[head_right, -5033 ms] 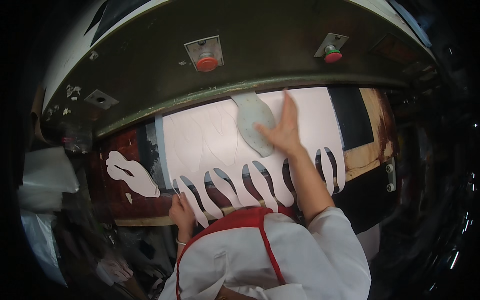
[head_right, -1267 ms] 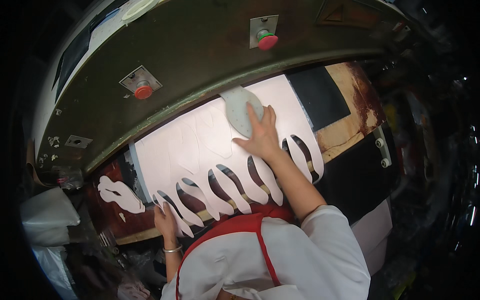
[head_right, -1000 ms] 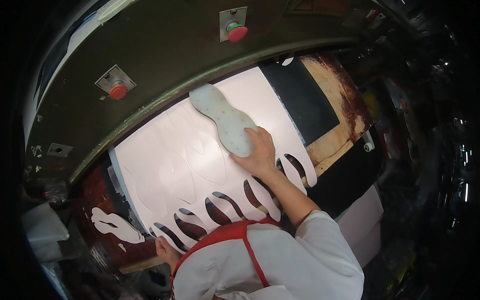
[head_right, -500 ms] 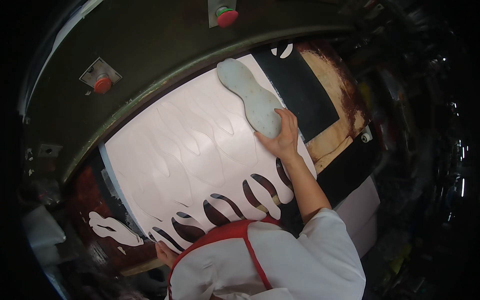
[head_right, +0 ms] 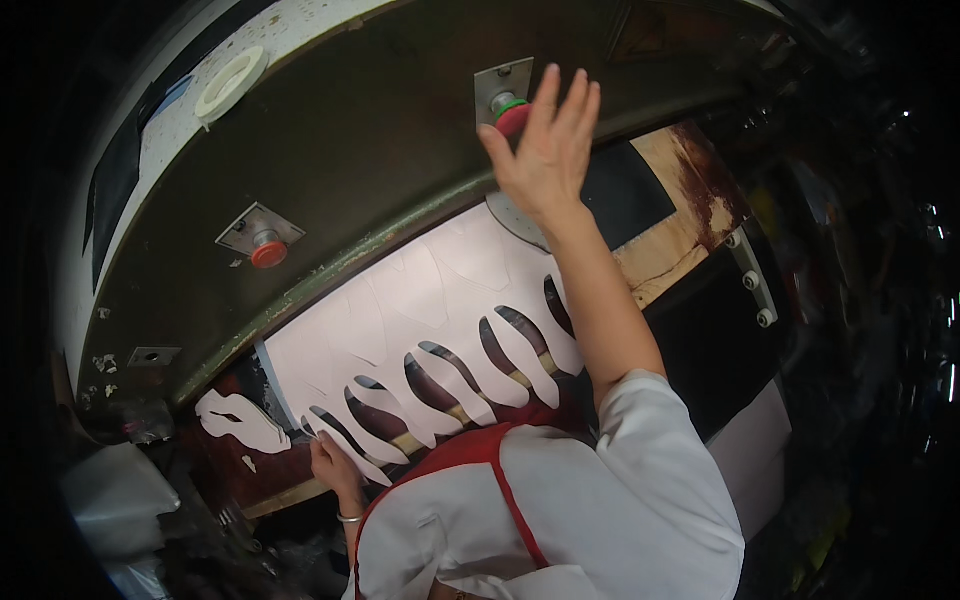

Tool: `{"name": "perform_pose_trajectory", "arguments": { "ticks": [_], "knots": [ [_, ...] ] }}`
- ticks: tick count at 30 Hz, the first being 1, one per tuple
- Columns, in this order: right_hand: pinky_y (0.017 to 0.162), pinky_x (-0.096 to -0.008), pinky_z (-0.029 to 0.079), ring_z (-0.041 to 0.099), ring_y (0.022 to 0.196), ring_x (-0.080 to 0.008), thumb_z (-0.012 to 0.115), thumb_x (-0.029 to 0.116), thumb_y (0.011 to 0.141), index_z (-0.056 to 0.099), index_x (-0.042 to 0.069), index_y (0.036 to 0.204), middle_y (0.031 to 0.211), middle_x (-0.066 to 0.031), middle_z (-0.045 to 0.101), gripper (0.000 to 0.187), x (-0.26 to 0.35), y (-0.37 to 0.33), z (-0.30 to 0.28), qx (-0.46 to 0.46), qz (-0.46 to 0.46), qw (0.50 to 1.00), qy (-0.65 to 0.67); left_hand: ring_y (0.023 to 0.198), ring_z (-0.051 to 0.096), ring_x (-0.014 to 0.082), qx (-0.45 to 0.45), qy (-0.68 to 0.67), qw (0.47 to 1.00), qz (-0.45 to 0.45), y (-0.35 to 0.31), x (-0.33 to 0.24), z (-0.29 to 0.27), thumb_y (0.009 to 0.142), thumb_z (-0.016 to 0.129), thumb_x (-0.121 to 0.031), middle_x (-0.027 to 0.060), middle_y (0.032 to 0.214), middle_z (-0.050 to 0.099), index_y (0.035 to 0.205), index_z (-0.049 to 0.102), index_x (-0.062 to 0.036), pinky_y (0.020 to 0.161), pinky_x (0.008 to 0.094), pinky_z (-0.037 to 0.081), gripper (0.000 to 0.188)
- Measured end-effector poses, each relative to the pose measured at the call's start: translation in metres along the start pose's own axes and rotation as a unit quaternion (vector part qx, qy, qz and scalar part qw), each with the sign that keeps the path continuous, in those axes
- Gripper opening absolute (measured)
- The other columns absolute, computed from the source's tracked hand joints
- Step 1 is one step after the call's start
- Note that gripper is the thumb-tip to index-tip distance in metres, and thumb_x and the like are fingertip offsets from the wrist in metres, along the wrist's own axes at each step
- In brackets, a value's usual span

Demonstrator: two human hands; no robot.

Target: The person places pink fabric sheets onto a cutting machine, aligns them, and operates the machine to cut out multiple shoe insole shapes. The person then removes the cut pieces and stacks them on a nearby table.

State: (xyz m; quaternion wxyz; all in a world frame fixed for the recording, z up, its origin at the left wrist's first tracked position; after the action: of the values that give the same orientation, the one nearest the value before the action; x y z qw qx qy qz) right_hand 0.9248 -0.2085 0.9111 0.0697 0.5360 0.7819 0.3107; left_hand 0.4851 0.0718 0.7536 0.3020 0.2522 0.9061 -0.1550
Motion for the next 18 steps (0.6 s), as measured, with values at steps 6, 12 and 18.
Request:
{"name": "perform_pose_trajectory", "arguments": {
  "ticks": [6,12,18],
  "knots": [
    [0.111,-0.0525,0.016,0.011,0.136,-0.0507,0.070,0.036,0.080,0.011,-0.010,0.142,0.147,-0.0350,0.004,0.098,0.022,-0.006,0.046,-0.010,0.050,0.995,0.088,0.051,0.055,0.0376,-0.021,0.055,0.998,0.006,0.078,-0.010,0.013,0.095,0.050,-0.032,0.0196,0.057,0.053,0.070,0.050,-0.0010,0.049,0.0457,0.038,0.040],
    [0.108,-0.0520,0.023,0.019,0.133,-0.0497,0.073,0.036,0.077,0.017,-0.004,0.143,0.146,-0.0323,0.014,0.095,0.002,-0.029,0.054,0.029,0.001,0.999,0.043,0.056,0.057,0.0404,0.007,0.094,0.996,-0.003,0.112,-0.008,0.017,0.094,0.051,-0.036,0.0192,0.059,0.056,0.071,0.053,-0.0027,0.053,0.0479,0.040,0.041],
    [0.065,-0.0337,0.050,0.066,0.070,-0.0224,0.073,0.029,0.079,0.062,-0.004,0.112,0.070,-0.0111,0.064,0.047,-0.102,-0.124,0.063,0.189,0.342,0.921,0.015,0.056,0.055,0.0409,-0.031,0.100,0.994,0.016,0.103,-0.010,0.014,0.095,0.051,-0.037,0.0200,0.059,0.055,0.070,0.052,-0.0020,0.052,0.0486,0.039,0.042]
  ]
}}
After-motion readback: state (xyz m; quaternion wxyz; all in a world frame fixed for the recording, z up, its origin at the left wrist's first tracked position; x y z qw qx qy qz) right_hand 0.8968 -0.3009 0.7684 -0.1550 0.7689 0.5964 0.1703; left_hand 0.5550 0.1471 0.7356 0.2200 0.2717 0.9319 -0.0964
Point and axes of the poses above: each hand's wrist, its own y-axis towards the middle knuckle, its own z-axis out of the palm, x = y × z, the point moved 7 cm from there along y, towards the middle knuckle
